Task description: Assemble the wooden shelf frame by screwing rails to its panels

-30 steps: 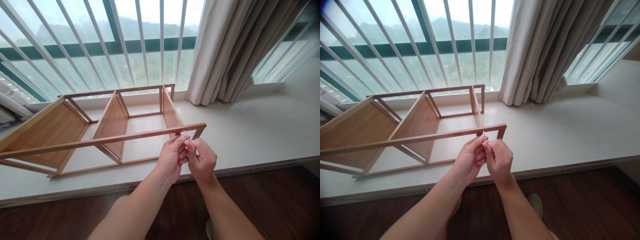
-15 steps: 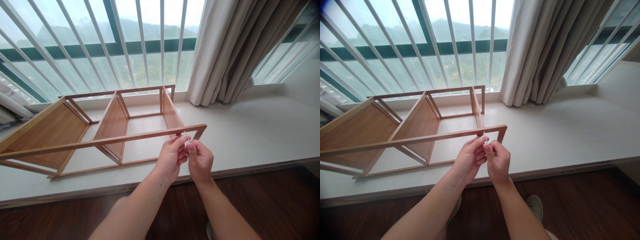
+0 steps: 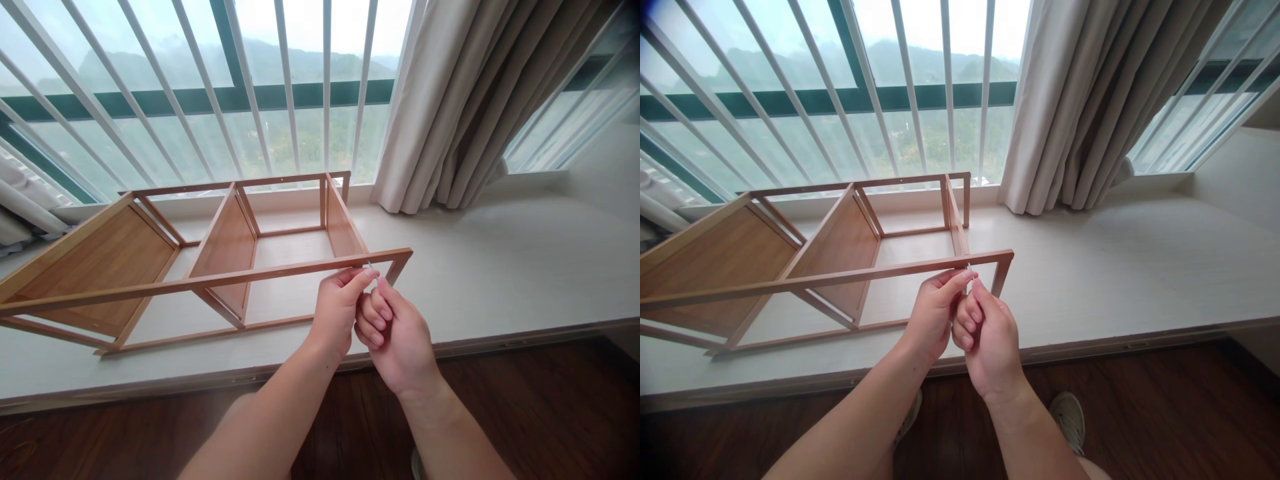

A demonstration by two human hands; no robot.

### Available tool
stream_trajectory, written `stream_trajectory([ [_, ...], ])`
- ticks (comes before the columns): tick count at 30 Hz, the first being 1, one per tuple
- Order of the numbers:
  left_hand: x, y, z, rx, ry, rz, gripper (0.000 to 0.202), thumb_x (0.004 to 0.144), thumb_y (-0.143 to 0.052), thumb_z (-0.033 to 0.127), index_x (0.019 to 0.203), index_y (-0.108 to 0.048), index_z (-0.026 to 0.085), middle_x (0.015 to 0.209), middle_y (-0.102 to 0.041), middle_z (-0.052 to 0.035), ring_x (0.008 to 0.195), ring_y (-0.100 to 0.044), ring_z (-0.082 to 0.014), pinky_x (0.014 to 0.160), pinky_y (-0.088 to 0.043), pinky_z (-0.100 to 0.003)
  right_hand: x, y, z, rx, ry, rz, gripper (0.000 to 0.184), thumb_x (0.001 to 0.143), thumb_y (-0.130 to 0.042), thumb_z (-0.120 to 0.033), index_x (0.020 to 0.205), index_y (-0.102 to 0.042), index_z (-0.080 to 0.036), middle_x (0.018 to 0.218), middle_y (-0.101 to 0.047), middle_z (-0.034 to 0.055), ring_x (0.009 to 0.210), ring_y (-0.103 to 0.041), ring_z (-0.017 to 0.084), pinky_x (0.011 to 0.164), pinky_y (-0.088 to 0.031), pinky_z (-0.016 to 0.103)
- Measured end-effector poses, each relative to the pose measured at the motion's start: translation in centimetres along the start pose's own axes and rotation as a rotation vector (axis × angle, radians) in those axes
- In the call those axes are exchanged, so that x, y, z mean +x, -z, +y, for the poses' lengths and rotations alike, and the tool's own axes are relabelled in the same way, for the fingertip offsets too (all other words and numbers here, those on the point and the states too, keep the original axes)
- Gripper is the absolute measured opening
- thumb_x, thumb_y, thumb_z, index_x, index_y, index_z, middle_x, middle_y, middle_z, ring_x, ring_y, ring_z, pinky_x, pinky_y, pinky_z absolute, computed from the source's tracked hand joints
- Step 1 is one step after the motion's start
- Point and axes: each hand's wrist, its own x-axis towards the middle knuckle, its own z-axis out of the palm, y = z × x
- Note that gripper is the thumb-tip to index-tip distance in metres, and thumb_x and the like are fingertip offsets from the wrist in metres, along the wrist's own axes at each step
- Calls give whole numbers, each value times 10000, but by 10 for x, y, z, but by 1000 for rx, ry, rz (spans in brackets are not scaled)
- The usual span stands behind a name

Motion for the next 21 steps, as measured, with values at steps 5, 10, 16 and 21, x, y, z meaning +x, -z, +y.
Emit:
stream_trajectory([
  [5, 0, 0, -2, 3, -10, 3, 393, 727, -702, 503, 875, -647, 144, 524, -579, -8, 381, -500, -129, 299, -325, -210, 3, -1, 4, -33, 70, 59, 452, 862, -572, -389, 567, -296, -188, 485, -297, -63, 359, -270, 61, 384, -139, 218],
  [10, 1, 6, -7, 9, -36, 40, 352, 736, -710, 473, 843, -650, 143, 554, -523, 15, 436, -470, -92, 374, -306, -196, 6, -1, 4, -118, 154, 79, 456, 870, -559, -389, 555, -295, -189, 498, -293, -60, 371, -275, 62, 386, -147, 224],
  [16, 1, 11, -13, -6, -45, 67, 329, 728, -725, 447, 805, -652, 136, 521, -359, 67, 439, -261, -30, 420, -173, -192, 12, 7, -1, -580, 414, 101, 464, 888, -539, -385, 527, -319, -195, 487, -279, -53, 433, -266, 79, 419, -200, 239],
  [21, -1, 15, -17, 12, -26, 89, 332, 718, -716, 462, 801, -657, 146, 522, -291, 81, 448, -213, -37, 427, -134, -209, 10, 13, -11, -1225, 694, 173, 420, 908, -516, -320, 532, -378, -191, 499, -359, -27, 492, -322, 109, 481, -234, 265],
])
